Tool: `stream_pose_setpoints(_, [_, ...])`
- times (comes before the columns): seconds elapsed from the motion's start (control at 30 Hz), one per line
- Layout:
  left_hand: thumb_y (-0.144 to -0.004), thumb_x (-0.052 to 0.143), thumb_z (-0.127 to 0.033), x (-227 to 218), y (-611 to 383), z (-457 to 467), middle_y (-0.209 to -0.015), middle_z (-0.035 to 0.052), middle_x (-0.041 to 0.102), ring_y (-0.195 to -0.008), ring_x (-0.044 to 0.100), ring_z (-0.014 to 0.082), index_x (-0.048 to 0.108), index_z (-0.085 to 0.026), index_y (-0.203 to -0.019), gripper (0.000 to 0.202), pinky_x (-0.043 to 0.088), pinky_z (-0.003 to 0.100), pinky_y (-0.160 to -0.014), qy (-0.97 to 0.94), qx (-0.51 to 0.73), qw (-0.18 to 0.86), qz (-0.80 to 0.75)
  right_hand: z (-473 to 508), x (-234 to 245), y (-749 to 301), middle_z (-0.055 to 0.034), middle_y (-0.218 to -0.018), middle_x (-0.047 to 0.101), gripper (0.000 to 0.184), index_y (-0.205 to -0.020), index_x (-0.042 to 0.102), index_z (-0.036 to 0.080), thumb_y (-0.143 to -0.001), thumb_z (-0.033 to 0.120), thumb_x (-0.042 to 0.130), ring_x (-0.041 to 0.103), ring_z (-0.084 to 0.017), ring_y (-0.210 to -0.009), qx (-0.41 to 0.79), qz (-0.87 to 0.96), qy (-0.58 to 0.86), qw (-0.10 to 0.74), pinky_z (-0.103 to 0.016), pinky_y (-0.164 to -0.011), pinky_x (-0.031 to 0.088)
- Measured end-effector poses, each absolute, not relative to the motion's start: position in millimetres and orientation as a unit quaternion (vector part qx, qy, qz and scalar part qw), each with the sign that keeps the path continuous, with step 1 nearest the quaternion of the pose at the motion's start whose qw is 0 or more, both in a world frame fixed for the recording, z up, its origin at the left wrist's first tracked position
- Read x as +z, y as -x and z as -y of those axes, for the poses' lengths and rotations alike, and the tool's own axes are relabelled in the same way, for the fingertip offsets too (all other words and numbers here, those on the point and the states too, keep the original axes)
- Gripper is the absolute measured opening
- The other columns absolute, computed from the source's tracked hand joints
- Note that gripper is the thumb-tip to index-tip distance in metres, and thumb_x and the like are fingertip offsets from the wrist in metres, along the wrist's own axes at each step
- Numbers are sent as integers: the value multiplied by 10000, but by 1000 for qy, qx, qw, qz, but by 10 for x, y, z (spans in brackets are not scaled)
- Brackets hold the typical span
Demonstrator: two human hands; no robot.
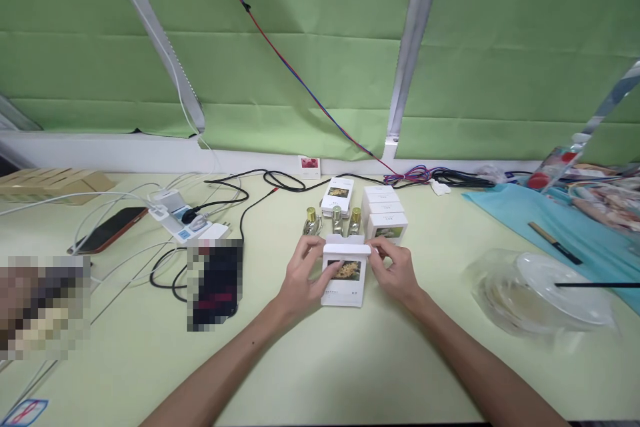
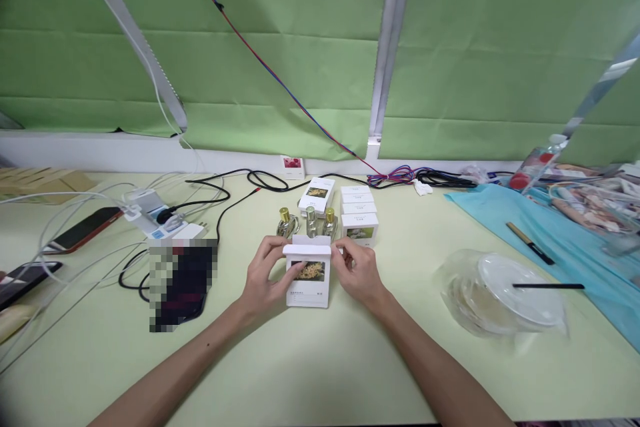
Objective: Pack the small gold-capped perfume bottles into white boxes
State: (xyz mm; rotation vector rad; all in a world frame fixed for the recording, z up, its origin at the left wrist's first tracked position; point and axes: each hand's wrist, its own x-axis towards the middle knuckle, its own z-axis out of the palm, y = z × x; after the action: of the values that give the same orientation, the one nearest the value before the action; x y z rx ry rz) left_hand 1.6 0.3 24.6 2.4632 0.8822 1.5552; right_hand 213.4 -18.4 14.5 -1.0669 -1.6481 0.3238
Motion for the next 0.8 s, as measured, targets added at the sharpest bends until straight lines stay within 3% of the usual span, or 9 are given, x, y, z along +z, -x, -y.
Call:
stream_pose_setpoints(0.17, [-947,589,-218,289,47,-104,-1058,83,639,-984,640,202,567,-193,-1134,190,557,334,-843,-806,469,144,-329,173,99,-2118,-7,-616,610,269,-781,626,188,-972,339,513,485,-118,-503,136,705,467,516,-252,-501,381])
stream_pose_setpoints(0.37, [-958,556,-292,263,114,-202,-1160,92,659,-1068,653,220,530,-195,-1199,261,530,390,-966,-807,384,236,-381,165,73,-2105,43,-501,423,399,-604,476,207,-980,343,473,348,-100,-451,178,745,482,426,-265,-486,270])
stream_pose_setpoints(0.5, [-956,539,-286,286,173,-222,-1102,74,679,-1035,666,239,505,-218,-1198,254,538,385,-899,-830,295,241,-408,179,74,-2078,56,-480,332,434,-559,329,212,-975,273,436,282,-93,-441,215,777,482,341,-281,-492,203])
stream_pose_setpoints(0.63, [-951,510,-230,321,215,-198,-1081,58,688,-940,680,225,489,-251,-1211,262,539,331,-787,-845,250,238,-409,202,85,-2055,56,-493,318,384,-558,319,205,-916,160,450,267,-95,-464,234,802,463,296,-282,-499,191])
stream_pose_setpoints(0.8, [-921,506,-187,358,231,-176,-1060,43,682,-902,679,213,495,-269,-1141,235,526,305,-753,-856,250,214,-398,222,98,-2037,57,-502,332,365,-566,345,207,-903,151,475,276,-100,-475,237,808,459,282,-273,-500,200])
